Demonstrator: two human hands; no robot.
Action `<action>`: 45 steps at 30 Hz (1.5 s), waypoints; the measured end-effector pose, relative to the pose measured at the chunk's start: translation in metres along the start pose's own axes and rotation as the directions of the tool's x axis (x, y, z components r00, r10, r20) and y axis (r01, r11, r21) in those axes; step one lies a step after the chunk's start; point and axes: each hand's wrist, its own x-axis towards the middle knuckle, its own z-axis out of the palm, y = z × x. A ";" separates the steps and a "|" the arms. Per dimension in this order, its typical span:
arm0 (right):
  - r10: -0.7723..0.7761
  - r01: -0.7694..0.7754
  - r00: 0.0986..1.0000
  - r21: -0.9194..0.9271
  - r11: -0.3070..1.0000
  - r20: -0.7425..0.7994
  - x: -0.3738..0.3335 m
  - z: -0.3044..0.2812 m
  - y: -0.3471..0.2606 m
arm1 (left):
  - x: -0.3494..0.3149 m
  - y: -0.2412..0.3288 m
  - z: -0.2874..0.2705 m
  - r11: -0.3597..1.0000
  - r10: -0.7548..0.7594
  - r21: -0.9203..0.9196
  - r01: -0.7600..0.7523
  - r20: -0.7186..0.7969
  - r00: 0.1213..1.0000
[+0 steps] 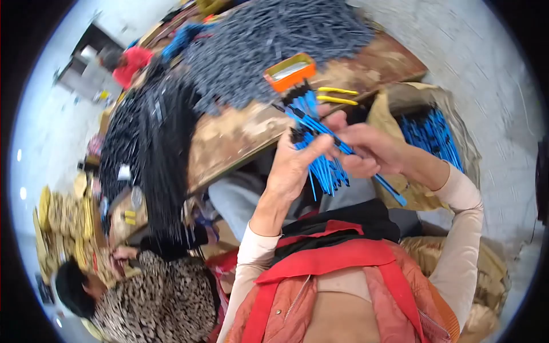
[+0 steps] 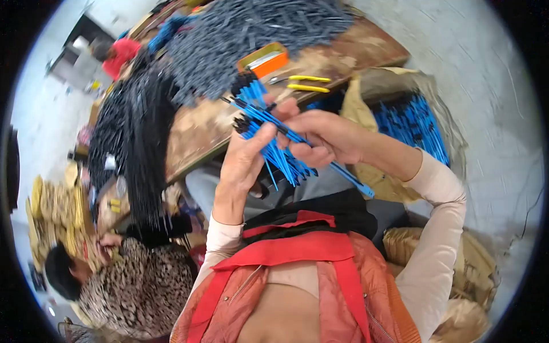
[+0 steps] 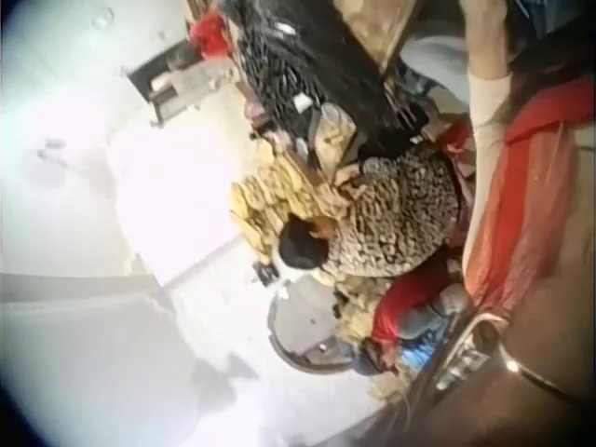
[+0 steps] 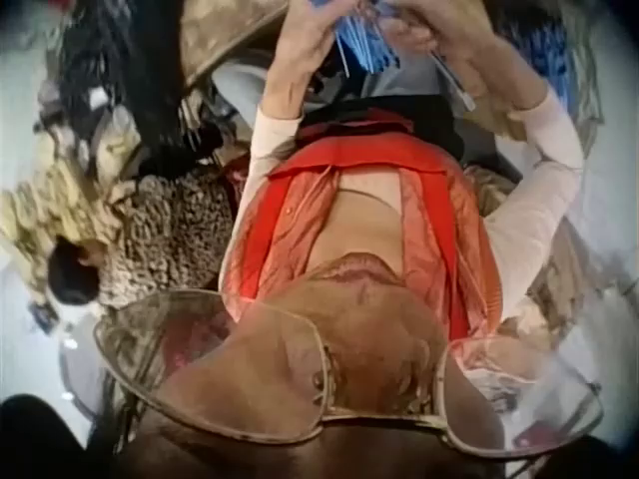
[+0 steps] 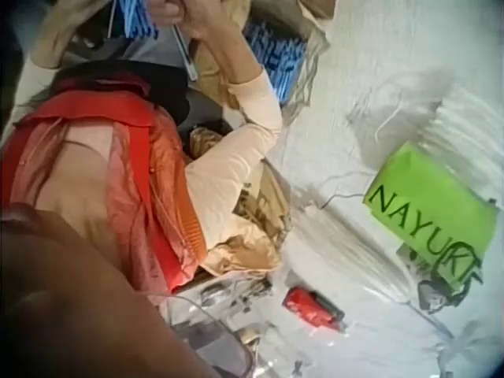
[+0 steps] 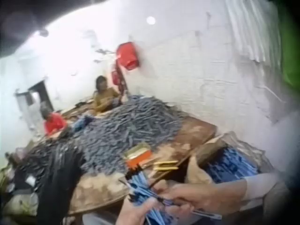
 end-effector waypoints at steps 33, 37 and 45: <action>-0.325 0.336 0.936 -0.613 0.715 0.134 0.148 0.064 0.076 | -0.094 0.047 -0.105 0.877 0.463 0.398 -0.269 -0.549 0.696; -0.402 0.390 0.910 -0.545 0.742 0.104 0.151 0.063 0.084 | -0.094 0.046 -0.098 0.864 0.465 0.465 -0.193 -0.590 0.660; -0.549 0.439 0.831 -0.706 0.556 0.084 0.155 0.035 0.121 | -0.112 0.014 -0.090 0.854 0.494 0.453 -0.256 -0.549 0.674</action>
